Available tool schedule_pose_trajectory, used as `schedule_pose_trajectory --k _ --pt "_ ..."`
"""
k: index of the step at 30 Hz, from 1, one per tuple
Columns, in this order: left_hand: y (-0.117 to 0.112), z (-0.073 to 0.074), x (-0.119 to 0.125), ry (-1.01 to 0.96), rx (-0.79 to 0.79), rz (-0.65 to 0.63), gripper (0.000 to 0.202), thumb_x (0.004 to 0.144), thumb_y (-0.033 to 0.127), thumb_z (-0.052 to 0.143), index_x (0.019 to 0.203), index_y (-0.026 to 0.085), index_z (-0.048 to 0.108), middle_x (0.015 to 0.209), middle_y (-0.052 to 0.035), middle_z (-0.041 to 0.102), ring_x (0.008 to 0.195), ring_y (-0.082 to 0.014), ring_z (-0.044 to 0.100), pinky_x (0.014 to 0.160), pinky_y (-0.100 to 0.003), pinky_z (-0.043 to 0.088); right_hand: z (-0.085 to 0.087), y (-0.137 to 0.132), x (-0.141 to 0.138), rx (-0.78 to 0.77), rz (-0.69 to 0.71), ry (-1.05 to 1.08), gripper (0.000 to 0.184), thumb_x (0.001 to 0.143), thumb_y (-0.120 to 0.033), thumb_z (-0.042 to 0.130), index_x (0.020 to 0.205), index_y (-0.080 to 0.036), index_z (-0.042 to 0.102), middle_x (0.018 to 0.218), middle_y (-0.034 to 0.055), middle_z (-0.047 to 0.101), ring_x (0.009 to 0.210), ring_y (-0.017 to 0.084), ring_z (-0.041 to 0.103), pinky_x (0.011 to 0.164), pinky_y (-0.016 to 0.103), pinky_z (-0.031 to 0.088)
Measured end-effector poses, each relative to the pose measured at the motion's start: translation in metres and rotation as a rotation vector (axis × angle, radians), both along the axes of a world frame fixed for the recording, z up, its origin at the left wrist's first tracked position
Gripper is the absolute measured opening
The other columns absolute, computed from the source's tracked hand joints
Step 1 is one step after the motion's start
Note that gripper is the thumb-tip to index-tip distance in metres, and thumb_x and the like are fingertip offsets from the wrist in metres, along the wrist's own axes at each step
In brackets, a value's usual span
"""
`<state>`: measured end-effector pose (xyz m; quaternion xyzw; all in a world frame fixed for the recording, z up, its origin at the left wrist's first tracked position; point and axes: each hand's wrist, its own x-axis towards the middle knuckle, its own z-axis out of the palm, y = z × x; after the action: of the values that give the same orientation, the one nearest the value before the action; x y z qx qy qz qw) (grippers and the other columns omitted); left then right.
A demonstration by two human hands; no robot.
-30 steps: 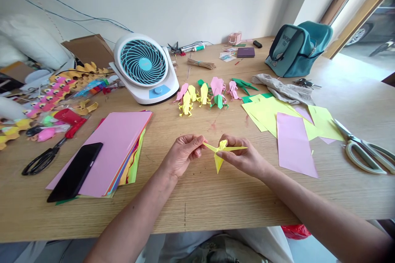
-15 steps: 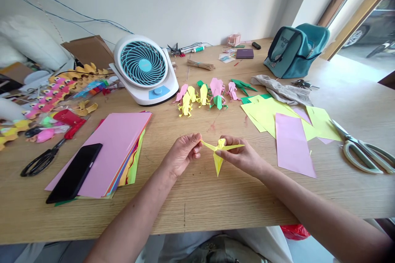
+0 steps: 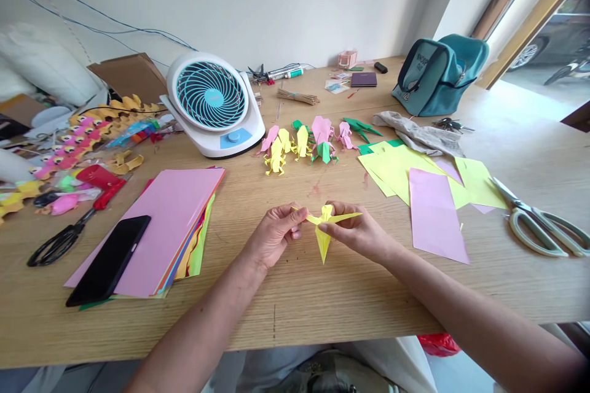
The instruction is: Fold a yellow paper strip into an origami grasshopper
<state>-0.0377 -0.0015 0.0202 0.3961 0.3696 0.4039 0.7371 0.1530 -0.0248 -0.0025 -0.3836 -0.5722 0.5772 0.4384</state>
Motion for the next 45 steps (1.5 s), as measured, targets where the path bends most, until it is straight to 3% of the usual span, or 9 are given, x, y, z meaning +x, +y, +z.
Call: schedule_pose_trajectory --k 4,8,14,19,23,26,29,34,45 --pt "0.004 0.002 -0.006 -0.037 0.005 0.045 0.043 0.060 0.046 0.089 0.068 0.013 0.063 0.064 0.0044 0.047 0.055 -0.0031 0.037 0.047 -0.013 0.035 0.005 0.000 0.001 -0.053 -0.067 0.013 0.038 0.070 -0.048 0.080 0.073 -0.018 0.058 0.070 -0.0025 0.052 0.065 0.012 0.046 0.059 0.024 0.037" --pt "0.001 -0.002 -0.001 0.116 0.132 -0.040 0.048 0.064 0.047 0.087 0.094 0.016 0.068 0.083 -0.0008 0.061 0.072 -0.0093 0.053 0.055 -0.017 0.046 0.007 0.002 0.001 -0.140 -0.163 0.054 0.042 0.066 -0.051 0.081 0.073 -0.018 0.057 0.067 -0.0034 0.053 0.062 0.011 0.045 0.057 0.025 0.034" --pt "-0.006 -0.019 0.014 0.214 0.230 -0.046 0.039 0.063 0.037 0.089 0.082 0.014 0.064 0.074 0.0018 0.064 0.070 -0.0102 0.057 0.061 -0.020 0.046 0.002 0.004 -0.003 -0.139 -0.115 0.117 0.040 0.060 -0.047 0.086 0.066 -0.017 0.061 0.068 -0.0026 0.056 0.066 0.012 0.048 0.063 0.026 0.037" --pt "-0.003 -0.019 0.013 0.189 0.231 -0.080 0.039 0.059 0.033 0.091 0.078 0.015 0.062 0.071 0.0034 0.063 0.066 -0.0093 0.055 0.060 -0.020 0.043 0.001 0.005 0.001 -0.175 -0.061 0.118 0.037 0.059 -0.045 0.088 0.066 -0.016 0.066 0.067 -0.0016 0.061 0.066 0.012 0.052 0.066 0.027 0.041" --pt "-0.002 -0.020 0.013 0.169 0.240 -0.009 0.043 0.058 0.031 0.092 0.087 0.015 0.064 0.076 0.0027 0.066 0.072 -0.0108 0.058 0.070 -0.023 0.047 0.006 0.005 0.003 -0.167 0.016 0.166 0.036 0.065 -0.048 0.085 0.077 -0.017 0.070 0.075 0.0011 0.068 0.075 0.016 0.061 0.075 0.031 0.048" --pt "-0.003 -0.020 0.013 0.206 0.248 0.017 0.041 0.063 0.036 0.088 0.091 0.015 0.068 0.075 0.0024 0.065 0.071 -0.0108 0.057 0.069 -0.023 0.046 0.007 0.004 0.001 -0.153 -0.043 0.187 0.038 0.067 -0.049 0.084 0.084 -0.019 0.067 0.078 0.0014 0.070 0.075 0.017 0.065 0.075 0.032 0.052" --pt "-0.005 -0.019 0.015 0.244 0.284 0.021 0.033 0.069 0.040 0.084 0.083 0.015 0.070 0.075 0.0012 0.064 0.069 -0.0110 0.056 0.065 -0.022 0.045 0.003 0.004 -0.002 -0.104 -0.130 0.154 0.039 0.067 -0.050 0.083 0.080 -0.020 0.063 0.077 0.0007 0.070 0.072 0.015 0.064 0.070 0.030 0.052" --pt "-0.005 -0.019 0.016 0.300 0.392 0.022 0.028 0.071 0.041 0.082 0.074 0.015 0.071 0.079 -0.0012 0.067 0.074 -0.0130 0.059 0.068 -0.022 0.046 0.000 0.003 -0.004 -0.084 -0.136 0.104 0.041 0.066 -0.054 0.083 0.077 -0.020 0.062 0.075 0.0008 0.068 0.070 0.015 0.061 0.069 0.031 0.051" --pt "-0.009 -0.018 0.015 0.442 0.490 0.030 0.025 0.081 0.040 0.072 0.082 0.015 0.069 0.084 -0.0015 0.066 0.074 -0.0129 0.057 0.067 -0.022 0.044 0.004 0.001 -0.001 -0.020 -0.188 0.018 0.038 0.074 -0.054 0.077 0.075 -0.019 0.062 0.067 0.0007 0.067 0.066 0.015 0.062 0.064 0.029 0.050"
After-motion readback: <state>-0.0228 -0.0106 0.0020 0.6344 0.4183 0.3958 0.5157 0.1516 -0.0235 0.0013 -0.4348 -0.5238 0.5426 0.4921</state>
